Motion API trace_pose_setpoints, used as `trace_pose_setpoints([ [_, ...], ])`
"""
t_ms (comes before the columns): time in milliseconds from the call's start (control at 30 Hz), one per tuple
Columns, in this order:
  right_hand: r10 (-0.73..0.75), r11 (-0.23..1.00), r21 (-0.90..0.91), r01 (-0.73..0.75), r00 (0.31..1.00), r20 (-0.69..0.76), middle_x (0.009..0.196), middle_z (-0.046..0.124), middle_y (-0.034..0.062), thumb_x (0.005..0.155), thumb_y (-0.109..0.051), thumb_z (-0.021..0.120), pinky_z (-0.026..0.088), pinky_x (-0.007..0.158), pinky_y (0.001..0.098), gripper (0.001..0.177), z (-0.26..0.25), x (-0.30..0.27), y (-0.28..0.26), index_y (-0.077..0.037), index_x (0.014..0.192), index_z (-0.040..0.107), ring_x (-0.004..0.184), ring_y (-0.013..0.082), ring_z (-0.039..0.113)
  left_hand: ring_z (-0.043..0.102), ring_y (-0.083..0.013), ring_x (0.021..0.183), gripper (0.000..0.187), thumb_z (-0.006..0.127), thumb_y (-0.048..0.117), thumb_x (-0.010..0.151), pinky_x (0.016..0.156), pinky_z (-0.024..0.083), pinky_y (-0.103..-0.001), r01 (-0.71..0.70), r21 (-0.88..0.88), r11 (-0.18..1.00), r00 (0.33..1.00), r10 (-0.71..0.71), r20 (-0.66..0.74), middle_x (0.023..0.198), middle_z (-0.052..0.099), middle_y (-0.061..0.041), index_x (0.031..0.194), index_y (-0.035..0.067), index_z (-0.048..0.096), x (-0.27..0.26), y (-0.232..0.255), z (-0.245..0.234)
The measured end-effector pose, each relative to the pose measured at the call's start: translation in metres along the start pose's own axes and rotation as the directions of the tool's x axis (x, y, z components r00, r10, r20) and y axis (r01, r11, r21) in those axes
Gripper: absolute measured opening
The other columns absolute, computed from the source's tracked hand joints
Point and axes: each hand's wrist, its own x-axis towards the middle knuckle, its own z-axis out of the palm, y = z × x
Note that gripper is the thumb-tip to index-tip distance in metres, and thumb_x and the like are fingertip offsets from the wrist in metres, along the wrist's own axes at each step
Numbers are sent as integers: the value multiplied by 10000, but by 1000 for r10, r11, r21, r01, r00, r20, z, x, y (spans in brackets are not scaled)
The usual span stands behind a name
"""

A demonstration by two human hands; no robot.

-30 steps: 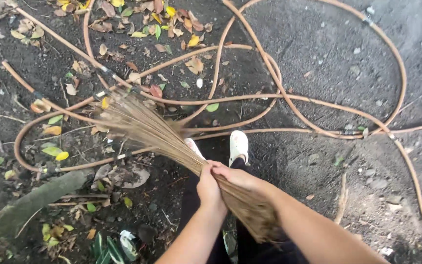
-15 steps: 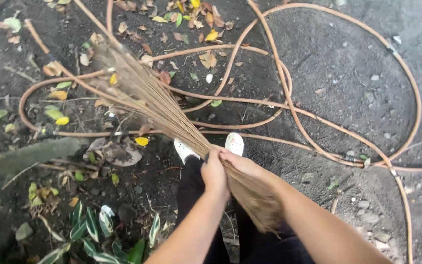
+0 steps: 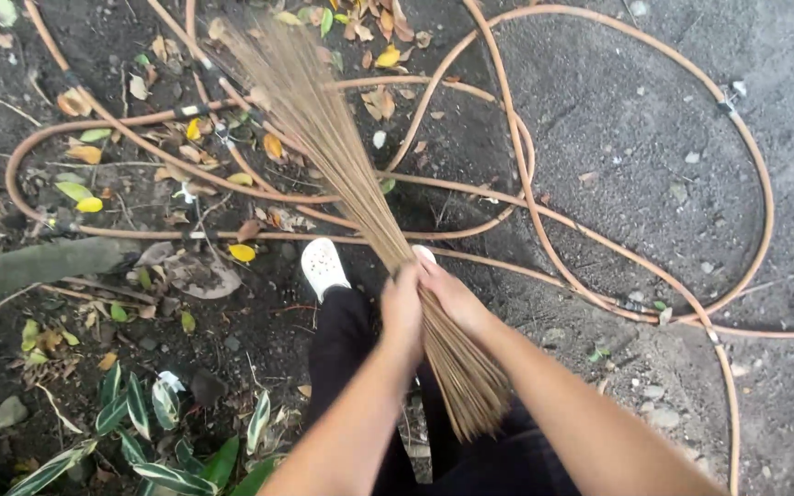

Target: The person sweeps fallen leaves across the ground into a pile using a stick broom.

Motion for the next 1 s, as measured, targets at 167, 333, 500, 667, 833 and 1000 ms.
trace_pose_setpoints([
  [167,431,862,305,-406,902,-16,1415,631,114,997,-376,416,446,1055,307,600,9,-63,-108,-145,1551,425,1285,198,588,632,-199,891,344,657,341,897,770,516,-327,-42,0,999,999,42,16,961,666,-74,1089,55,668,-43,-12,5],
  [333,821,567,58,-822,569,45,1349,652,184,1085,-525,341,519,1012,382,655,-1,15,-58,-68,1481,594,1239,280,637,641,-266,885,323,573,364,846,744,538,-435,569,52,821,820,-571,40,966,672,-110,1018,96,631,6,40,23],
  [500,178,921,359,-152,983,-40,1443,599,106,1039,-312,457,448,1095,330,557,3,41,-69,-120,1558,405,1306,215,565,665,-241,903,352,633,349,904,811,538,-369,45,-92,995,996,-37,82,986,672,-120,1070,39,651,45,51,16],
  [667,300,940,218,-264,941,-157,1408,630,84,1029,-356,411,420,1079,297,571,12,-17,-133,-196,1578,408,1273,174,588,666,-224,883,355,637,339,878,818,537,-360,90,31,995,985,-94,143,959,682,-91,1097,59,643,-15,54,21],
  [833,554,727,496,-475,832,-16,1307,641,125,1069,-450,455,463,995,336,576,10,40,44,-19,1431,572,1146,187,594,652,-239,823,268,669,313,883,774,529,-421,437,215,873,855,-477,201,902,684,-84,998,72,658,60,21,5],
  [1000,352,580,790,-197,936,-25,1249,639,106,1052,-438,468,516,957,333,550,-9,30,-33,-39,1422,550,1083,186,618,690,-230,823,398,633,365,935,768,533,-379,-28,362,932,997,-1,80,895,734,-118,989,-19,725,46,48,51],
])
